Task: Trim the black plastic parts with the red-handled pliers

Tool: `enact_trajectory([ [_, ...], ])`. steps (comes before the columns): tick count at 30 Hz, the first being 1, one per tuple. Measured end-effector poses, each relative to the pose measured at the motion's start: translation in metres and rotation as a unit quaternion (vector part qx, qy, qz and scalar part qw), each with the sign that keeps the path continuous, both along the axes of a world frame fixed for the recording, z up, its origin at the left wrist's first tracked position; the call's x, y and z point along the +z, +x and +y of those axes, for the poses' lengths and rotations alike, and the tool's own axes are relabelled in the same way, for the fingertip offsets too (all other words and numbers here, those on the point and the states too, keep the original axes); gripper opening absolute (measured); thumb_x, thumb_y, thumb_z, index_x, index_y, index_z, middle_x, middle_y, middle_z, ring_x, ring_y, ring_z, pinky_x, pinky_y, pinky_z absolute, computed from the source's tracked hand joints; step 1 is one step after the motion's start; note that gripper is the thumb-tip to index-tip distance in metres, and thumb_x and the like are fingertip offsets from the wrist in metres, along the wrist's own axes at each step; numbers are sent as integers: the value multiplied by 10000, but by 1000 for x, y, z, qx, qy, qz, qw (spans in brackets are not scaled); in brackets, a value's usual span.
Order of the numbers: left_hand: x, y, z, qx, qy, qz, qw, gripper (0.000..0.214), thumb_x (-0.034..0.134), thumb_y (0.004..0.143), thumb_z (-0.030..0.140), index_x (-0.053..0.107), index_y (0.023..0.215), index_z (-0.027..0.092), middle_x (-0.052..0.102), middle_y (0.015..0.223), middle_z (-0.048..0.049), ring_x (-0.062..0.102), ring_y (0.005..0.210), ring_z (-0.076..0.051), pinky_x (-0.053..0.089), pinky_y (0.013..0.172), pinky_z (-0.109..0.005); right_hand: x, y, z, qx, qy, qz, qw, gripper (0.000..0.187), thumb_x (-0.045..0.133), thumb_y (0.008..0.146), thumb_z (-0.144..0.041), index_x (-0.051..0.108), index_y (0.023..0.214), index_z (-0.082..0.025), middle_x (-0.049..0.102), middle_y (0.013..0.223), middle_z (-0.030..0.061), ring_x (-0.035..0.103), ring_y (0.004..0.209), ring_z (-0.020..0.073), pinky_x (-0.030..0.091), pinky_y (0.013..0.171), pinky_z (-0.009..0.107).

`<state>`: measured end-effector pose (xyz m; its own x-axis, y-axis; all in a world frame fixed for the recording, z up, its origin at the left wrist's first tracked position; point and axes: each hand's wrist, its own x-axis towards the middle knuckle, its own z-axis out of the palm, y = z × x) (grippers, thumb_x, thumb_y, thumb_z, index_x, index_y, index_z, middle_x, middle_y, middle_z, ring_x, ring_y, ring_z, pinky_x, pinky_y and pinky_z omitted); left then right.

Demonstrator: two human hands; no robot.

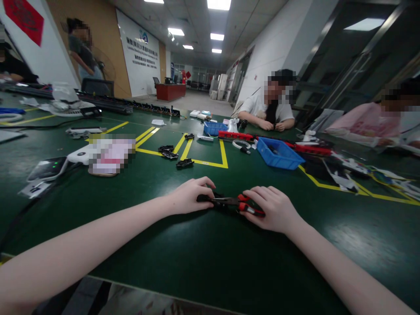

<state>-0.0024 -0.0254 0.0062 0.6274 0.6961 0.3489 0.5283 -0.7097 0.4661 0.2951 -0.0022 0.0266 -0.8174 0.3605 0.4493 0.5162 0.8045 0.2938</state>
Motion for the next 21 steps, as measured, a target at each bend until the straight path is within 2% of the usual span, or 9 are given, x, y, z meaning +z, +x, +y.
enact_trajectory([
  [6, 1, 2, -3, -1, 109, 73, 991, 105, 622, 897, 265, 639, 955, 179, 527, 1321, -84, 571, 1119, -234, 459, 941, -384, -2, -4, -3, -12, 12, -2, 1000, 392, 606, 853, -451, 664, 1065, -128, 682, 956, 121, 599, 762, 197, 424, 695, 337],
  [11, 0, 2, -1, -9, 103, 97, 990, 123, 593, 921, 287, 604, 995, 189, 601, 1186, -50, 598, 1041, -199, 455, 890, -346, -3, -3, -2, -5, 22, -4, 1000, 392, 611, 852, -443, 666, 1066, -120, 681, 953, 122, 597, 762, 200, 428, 681, 341],
  [16, 0, 2, 0, -1, 93, 108, 990, 127, 574, 930, 287, 594, 1013, 192, 603, 1189, -55, 608, 1035, -198, 455, 859, -330, -7, -2, 0, 7, 47, 5, 999, 402, 618, 855, -425, 654, 1089, -100, 681, 981, 143, 607, 794, 216, 458, 697, 348],
  [21, 1, 2, 0, 4, 86, 105, 991, 141, 566, 931, 293, 595, 1027, 193, 603, 1185, -62, 611, 1022, -200, 462, 853, -325, -6, 0, 2, 8, 39, 9, 999, 391, 599, 870, -417, 643, 1110, -112, 692, 1000, 145, 625, 825, 223, 478, 720, 351],
])
